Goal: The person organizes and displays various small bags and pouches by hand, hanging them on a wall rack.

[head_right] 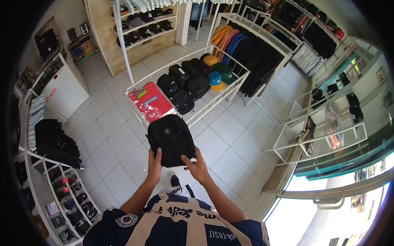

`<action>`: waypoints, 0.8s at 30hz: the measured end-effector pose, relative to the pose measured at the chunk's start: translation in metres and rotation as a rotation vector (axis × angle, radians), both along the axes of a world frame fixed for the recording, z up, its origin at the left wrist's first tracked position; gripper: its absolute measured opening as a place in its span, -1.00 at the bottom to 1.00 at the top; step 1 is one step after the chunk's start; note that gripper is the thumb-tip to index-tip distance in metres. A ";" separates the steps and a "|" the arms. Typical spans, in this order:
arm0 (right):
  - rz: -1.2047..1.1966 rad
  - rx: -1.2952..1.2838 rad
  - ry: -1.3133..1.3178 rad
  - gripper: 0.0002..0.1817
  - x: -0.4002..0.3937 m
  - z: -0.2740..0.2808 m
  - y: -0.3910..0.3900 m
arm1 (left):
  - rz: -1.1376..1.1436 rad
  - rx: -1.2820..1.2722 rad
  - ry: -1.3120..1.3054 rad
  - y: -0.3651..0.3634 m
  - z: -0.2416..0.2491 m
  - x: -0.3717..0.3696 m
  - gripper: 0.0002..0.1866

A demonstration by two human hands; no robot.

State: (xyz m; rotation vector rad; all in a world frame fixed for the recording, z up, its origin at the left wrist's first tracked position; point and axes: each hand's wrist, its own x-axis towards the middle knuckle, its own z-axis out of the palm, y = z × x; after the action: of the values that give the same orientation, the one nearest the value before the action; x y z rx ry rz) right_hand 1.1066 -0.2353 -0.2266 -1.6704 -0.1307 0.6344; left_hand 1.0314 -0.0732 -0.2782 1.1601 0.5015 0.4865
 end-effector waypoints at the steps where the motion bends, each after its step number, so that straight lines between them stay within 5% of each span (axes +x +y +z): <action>1: -0.021 -0.010 -0.013 -0.24 0.015 -0.001 0.001 | -0.015 -0.014 0.012 0.006 0.003 0.016 -0.38; 11: -0.308 0.139 0.307 -0.39 0.103 -0.048 -0.009 | -0.551 0.137 0.382 0.036 0.014 0.131 -0.03; 21: 0.018 -0.108 0.322 -0.38 0.305 -0.104 0.023 | -0.262 -0.092 0.541 0.036 -0.068 0.268 0.11; 24: 0.193 -0.220 0.182 -0.45 0.384 -0.160 0.032 | -0.079 -0.148 0.542 0.043 -0.100 0.318 0.06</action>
State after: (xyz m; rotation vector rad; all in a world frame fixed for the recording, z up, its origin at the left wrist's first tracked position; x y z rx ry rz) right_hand 1.4910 -0.2028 -0.3862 -1.8140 -0.0941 0.9720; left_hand 1.3491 -0.0305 -0.3783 1.1604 0.9382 0.0557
